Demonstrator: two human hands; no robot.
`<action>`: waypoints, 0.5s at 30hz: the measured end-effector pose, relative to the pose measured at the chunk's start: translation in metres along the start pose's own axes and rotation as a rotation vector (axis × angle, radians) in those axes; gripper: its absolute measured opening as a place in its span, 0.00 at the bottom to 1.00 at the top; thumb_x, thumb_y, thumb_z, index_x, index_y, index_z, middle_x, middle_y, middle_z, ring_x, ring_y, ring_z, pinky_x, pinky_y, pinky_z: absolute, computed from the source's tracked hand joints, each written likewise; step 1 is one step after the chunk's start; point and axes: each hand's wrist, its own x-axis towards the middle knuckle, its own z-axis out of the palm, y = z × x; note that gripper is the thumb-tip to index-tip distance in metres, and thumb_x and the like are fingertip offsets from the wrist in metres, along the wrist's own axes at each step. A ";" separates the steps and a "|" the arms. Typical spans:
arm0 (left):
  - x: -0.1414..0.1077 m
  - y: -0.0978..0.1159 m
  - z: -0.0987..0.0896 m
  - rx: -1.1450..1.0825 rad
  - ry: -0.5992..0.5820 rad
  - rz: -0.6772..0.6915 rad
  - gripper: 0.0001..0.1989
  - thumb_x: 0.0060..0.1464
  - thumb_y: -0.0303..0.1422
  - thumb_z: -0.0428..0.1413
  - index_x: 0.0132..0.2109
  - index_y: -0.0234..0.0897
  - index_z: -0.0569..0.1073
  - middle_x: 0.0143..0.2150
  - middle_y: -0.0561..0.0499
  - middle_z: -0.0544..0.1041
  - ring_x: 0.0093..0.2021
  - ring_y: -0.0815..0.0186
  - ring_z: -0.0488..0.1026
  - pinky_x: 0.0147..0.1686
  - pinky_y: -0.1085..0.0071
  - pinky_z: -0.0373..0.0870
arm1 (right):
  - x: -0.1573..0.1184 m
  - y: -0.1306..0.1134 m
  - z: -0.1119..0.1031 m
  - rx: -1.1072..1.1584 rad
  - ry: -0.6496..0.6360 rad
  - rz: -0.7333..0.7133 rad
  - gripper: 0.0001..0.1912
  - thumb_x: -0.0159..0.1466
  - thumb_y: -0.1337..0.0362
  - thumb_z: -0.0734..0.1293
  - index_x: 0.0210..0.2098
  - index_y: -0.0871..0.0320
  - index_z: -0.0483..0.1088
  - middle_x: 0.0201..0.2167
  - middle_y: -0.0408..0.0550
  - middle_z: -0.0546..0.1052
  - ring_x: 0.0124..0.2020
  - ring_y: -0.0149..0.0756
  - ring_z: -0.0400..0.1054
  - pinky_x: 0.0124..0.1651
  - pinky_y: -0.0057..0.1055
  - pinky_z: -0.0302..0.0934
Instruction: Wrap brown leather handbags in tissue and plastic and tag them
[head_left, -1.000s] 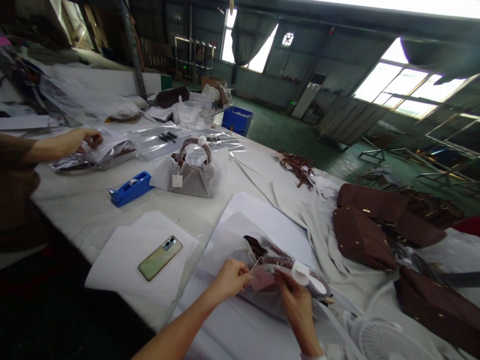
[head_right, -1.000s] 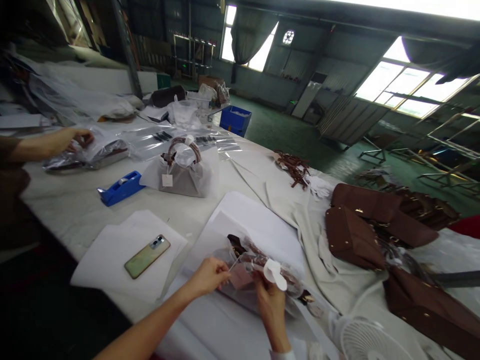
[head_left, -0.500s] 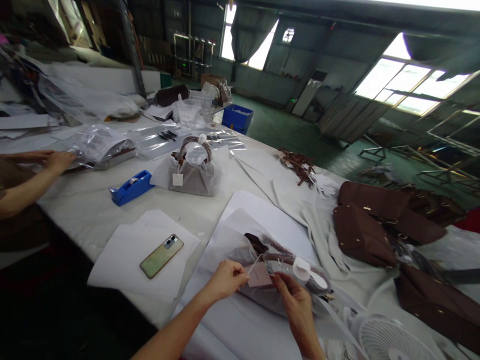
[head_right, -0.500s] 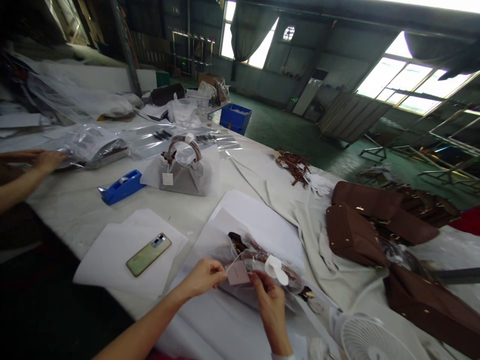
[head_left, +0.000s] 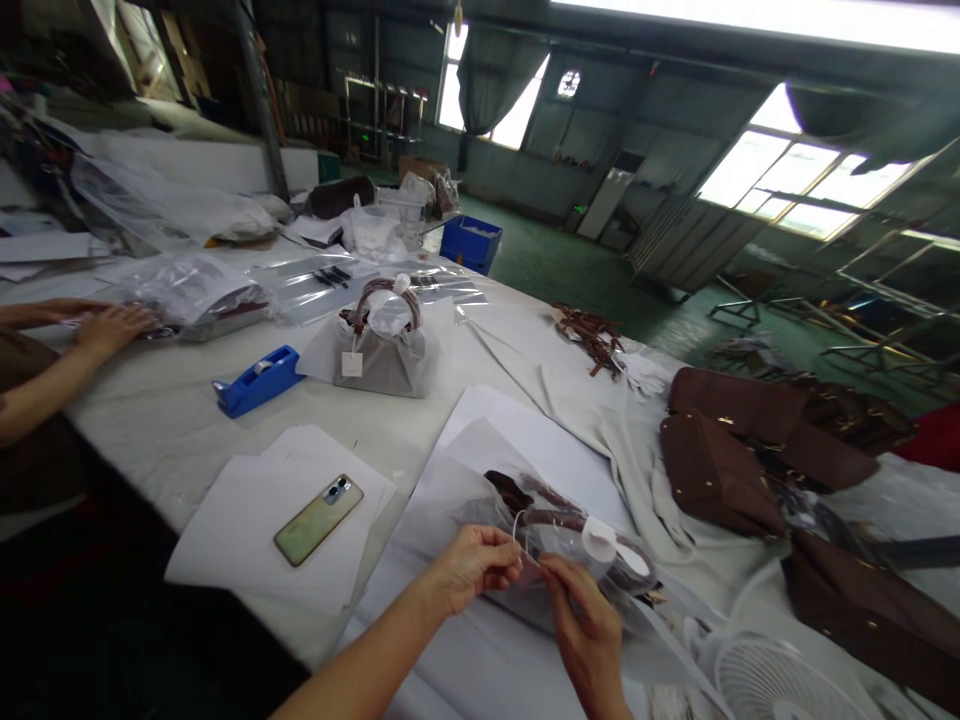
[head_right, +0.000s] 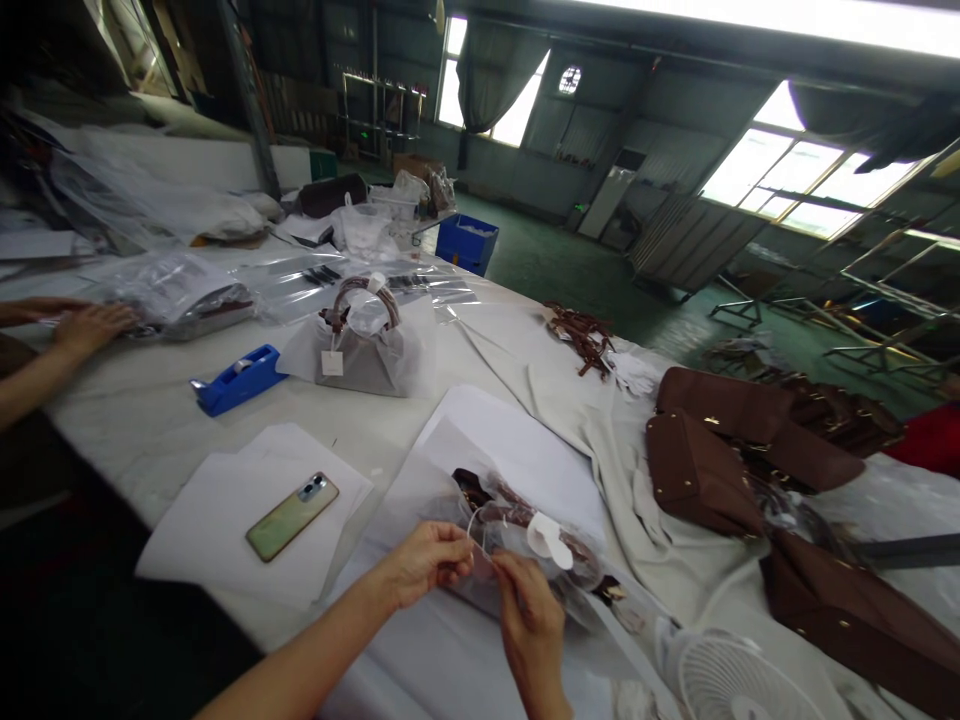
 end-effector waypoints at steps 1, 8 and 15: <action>0.003 -0.001 0.001 -0.015 0.007 0.013 0.25 0.29 0.43 0.71 0.30 0.30 0.73 0.25 0.52 0.73 0.22 0.75 0.65 0.21 0.78 0.56 | -0.001 -0.001 0.001 0.009 0.000 0.016 0.09 0.63 0.58 0.66 0.36 0.53 0.78 0.36 0.50 0.80 0.39 0.42 0.75 0.44 0.36 0.70; 0.013 -0.010 0.013 -0.115 0.057 0.064 0.29 0.28 0.48 0.70 0.29 0.34 0.66 0.20 0.62 0.60 0.17 0.81 0.48 0.17 0.76 0.35 | -0.003 -0.004 0.012 0.141 0.069 0.300 0.14 0.59 0.52 0.69 0.34 0.57 0.77 0.37 0.52 0.80 0.39 0.44 0.74 0.46 0.39 0.70; 0.014 -0.020 0.026 -0.169 0.075 0.113 0.29 0.31 0.51 0.69 0.29 0.34 0.65 0.19 0.63 0.57 0.17 0.81 0.46 0.16 0.76 0.35 | 0.003 -0.014 0.022 0.202 0.153 0.424 0.18 0.55 0.49 0.71 0.33 0.58 0.78 0.33 0.51 0.81 0.36 0.44 0.74 0.44 0.40 0.71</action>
